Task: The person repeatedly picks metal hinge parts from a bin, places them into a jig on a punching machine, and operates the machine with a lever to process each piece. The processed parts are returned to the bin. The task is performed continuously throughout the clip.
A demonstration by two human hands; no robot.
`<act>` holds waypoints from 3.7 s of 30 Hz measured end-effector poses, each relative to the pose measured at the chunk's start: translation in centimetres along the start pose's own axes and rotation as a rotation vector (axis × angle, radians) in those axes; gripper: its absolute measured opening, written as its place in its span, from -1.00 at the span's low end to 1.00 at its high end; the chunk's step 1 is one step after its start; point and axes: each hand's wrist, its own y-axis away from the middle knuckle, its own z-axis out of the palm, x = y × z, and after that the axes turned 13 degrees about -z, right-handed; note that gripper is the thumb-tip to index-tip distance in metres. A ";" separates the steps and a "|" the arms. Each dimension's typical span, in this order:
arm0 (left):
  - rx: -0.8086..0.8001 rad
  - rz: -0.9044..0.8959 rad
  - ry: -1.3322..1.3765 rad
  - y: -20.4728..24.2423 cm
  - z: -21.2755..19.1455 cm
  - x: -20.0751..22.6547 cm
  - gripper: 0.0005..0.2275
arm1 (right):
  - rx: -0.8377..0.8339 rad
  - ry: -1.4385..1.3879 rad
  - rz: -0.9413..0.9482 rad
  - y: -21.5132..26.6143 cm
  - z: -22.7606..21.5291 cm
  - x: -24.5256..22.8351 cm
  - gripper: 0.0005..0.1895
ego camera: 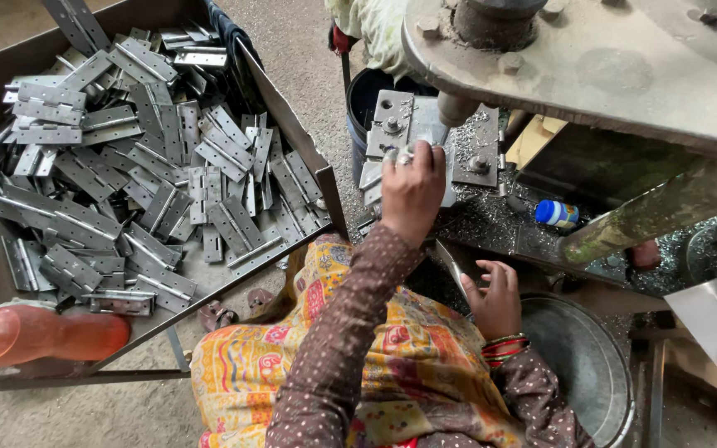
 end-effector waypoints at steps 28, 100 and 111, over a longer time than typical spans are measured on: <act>-0.699 -0.160 -0.009 2.1 1.1 -0.5 -0.58 | -0.103 0.177 -0.089 0.8 0.1 1.4 -0.57; -0.193 -0.036 0.342 4.3 0.0 -5.3 -0.70 | -0.409 0.125 0.162 4.6 7.1 11.6 -0.48; -0.141 -0.908 -0.432 17.6 3.9 -26.3 -0.41 | -0.259 0.139 -0.048 -1.8 -2.7 3.2 -0.60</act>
